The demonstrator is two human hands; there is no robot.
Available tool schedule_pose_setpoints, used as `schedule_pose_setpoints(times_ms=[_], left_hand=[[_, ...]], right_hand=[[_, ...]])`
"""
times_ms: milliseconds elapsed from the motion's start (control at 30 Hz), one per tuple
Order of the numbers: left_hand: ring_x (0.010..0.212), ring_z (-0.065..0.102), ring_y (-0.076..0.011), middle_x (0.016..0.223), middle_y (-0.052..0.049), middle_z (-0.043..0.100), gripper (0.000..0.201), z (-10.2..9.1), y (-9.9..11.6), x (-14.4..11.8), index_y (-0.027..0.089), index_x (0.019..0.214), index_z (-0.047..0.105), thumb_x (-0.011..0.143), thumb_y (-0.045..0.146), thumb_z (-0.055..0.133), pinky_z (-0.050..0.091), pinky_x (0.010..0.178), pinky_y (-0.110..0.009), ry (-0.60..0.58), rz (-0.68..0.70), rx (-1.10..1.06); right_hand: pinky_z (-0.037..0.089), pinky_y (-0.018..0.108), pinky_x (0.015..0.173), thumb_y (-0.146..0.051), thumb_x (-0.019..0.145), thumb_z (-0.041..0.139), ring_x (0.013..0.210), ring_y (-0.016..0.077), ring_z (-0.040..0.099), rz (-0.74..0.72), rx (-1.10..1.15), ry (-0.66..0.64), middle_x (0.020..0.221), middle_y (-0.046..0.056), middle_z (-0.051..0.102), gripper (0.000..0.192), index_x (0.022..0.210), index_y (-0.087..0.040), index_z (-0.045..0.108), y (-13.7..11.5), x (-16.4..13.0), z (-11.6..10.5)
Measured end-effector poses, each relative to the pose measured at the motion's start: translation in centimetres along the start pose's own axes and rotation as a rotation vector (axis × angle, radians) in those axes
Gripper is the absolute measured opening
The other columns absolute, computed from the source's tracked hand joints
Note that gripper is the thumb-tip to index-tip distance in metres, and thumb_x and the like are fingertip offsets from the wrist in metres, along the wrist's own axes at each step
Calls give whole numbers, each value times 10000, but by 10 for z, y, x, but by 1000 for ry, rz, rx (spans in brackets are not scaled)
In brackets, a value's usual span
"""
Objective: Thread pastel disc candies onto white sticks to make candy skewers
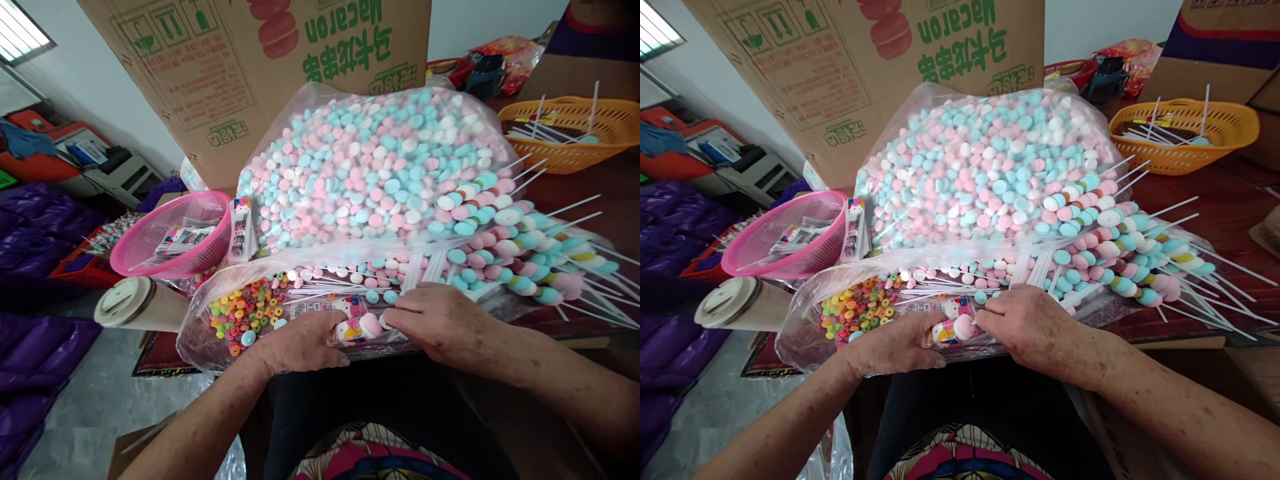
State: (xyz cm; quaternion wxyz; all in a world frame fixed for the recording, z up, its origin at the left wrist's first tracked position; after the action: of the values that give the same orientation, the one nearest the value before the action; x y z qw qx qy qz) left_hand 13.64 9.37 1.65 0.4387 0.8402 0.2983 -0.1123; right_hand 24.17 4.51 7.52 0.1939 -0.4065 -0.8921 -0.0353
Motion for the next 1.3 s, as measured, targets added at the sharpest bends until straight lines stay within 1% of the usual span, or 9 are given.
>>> schedule_pose_setpoints(times_ms=[100,200,367,600,767,933,1067,1133,1300], left_hand=[[681,534,-148,732,34,573,267,10,4,2,190,882,586,654,286,687,428,614,-227,-168,31,-219],[670,523,-138,714,46,557,280,9,9,4,191,879,593,640,290,701,418,600,-216,-205,59,-303],[804,567,-162,883,44,625,386,3,15,10,217,1000,613,638,300,721,427,734,-235,-94,97,-131],[842,609,-245,880,-40,664,330,3,6,18,221,1002,592,734,411,618,431,721,-303,134,-62,309],[852,620,-266,915,-81,673,291,7,-9,24,198,973,568,774,410,545,430,684,-323,252,-268,408],[883,606,-291,876,-115,662,428,-9,-10,12,168,912,590,740,559,564,415,760,-358,488,-265,554],[811,624,-275,817,-102,671,540,-18,-10,1,171,845,632,697,680,528,423,728,-344,583,-314,594],[780,636,-262,800,-86,681,547,-18,-12,0,187,851,652,692,693,518,429,688,-325,564,-356,579],[740,652,-278,765,-97,693,603,0,-23,4,188,843,682,658,738,518,439,634,-324,314,-447,511]], right_hand=[[284,321,605,-61,869,401,621,150,459,-167,-143,106,648,15,575,205,886,-144,588,-13,-2,-13],[315,332,625,-72,874,435,655,152,471,-240,-208,148,691,23,588,175,945,-133,583,-24,-3,-19],[293,324,572,-83,868,423,614,148,473,-191,-131,114,685,29,589,178,886,-125,595,-30,-5,-6],[176,303,477,-55,735,460,480,124,427,94,119,-229,629,7,582,171,756,-172,583,-14,-5,23],[223,290,510,-62,768,442,561,129,480,223,109,-176,678,26,598,176,776,-162,588,-10,1,29],[183,296,497,-87,794,446,540,119,470,229,126,-259,682,11,602,156,773,-170,577,-3,-7,37],[166,290,494,-108,808,448,544,117,487,246,163,-318,680,3,608,136,761,-171,559,-1,-11,32],[163,285,494,-114,815,444,543,116,488,255,165,-307,678,4,609,138,754,-169,555,-3,-11,28],[125,294,488,-106,780,468,481,117,438,222,71,-234,623,7,579,122,712,-170,546,-13,-8,22]])
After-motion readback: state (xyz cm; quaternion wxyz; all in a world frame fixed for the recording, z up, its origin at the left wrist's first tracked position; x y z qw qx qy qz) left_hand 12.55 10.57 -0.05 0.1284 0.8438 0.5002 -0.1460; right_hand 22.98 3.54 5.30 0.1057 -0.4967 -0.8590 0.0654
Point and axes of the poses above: each hand's wrist, its own x-axis towards the middle knuckle, its own z-axis out of the palm, y = z × x, the point moved 9 cm from there along x, towards the middle knuckle
